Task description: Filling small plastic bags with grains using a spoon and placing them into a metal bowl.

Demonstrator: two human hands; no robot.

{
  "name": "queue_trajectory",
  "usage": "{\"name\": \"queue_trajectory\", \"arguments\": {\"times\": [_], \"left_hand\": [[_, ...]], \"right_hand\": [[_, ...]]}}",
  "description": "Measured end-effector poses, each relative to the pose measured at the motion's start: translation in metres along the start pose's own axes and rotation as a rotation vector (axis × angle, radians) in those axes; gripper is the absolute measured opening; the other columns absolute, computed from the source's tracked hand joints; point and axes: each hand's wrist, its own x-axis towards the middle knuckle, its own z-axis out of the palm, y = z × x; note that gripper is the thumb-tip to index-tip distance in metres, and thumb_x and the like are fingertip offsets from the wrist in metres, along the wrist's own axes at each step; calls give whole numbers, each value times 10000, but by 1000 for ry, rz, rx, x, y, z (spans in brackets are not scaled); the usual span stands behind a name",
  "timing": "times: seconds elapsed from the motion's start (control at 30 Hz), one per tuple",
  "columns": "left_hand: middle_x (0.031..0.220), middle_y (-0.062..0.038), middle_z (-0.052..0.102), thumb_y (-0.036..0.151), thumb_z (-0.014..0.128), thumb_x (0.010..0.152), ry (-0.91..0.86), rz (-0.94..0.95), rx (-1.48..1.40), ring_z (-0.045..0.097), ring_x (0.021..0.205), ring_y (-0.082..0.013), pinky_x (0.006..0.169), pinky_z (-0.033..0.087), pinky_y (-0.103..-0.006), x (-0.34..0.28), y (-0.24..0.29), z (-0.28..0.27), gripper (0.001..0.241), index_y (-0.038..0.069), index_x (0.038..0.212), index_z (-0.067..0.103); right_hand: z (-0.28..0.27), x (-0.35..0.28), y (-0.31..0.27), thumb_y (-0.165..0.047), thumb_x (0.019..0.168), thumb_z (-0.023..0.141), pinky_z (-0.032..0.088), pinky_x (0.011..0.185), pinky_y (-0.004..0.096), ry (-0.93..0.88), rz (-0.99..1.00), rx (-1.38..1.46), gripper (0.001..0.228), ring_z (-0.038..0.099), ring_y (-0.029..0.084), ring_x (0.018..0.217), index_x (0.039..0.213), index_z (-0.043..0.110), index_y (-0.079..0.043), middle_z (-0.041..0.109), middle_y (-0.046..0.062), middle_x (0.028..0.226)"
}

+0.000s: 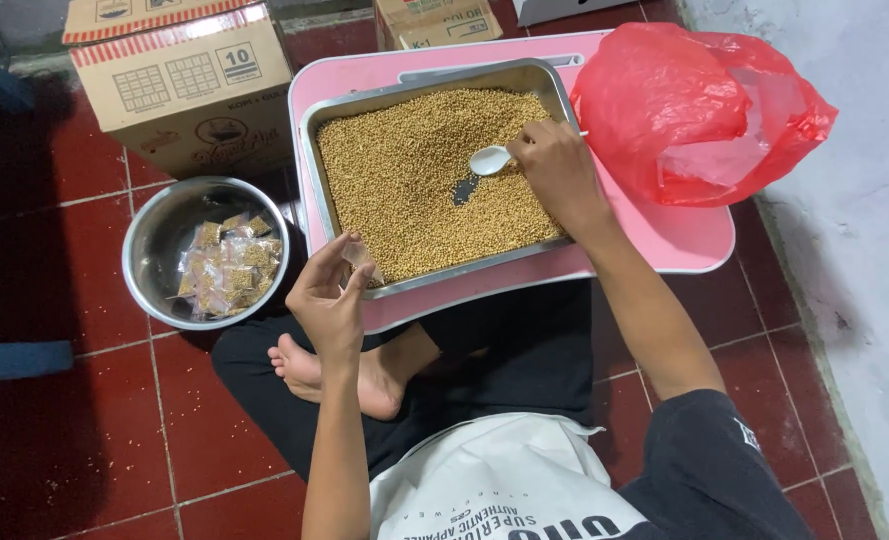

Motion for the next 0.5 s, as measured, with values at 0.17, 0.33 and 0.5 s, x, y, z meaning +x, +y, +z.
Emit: {"name": "queue_trajectory", "arguments": {"times": [0.17,0.33,0.5], "left_hand": [[1079,-211,750,-25,867,773,26,12,-36,708,1075,-246,938,580,-340,-3,-5,-1,436,-60,1176,705],[1071,-212,752,-22,874,770,34,39,-26,715,1062,-254,926,586,-337,-3,-7,-1,422,-62,1158,714],[1065,-181,748,-10,879,770,35,43,-41,727,1049,-248,950,583,-345,-1,-5,2,406,-45,1141,719]], "right_hand": [[-4,2,-11,-209,996,617,450,727,291,56,-88,-108,165,603,132,851,871,714,-259,589,-59,841],[-8,2,-38,-171,1020,580,463,675,284,51,-109,-41,246,632,121,789,849,733,-261,616,-58,810],[-20,-3,-60,-240,983,660,517,679,292,-2,-138,121,216,646,155,736,783,735,-212,622,-22,766]]}}
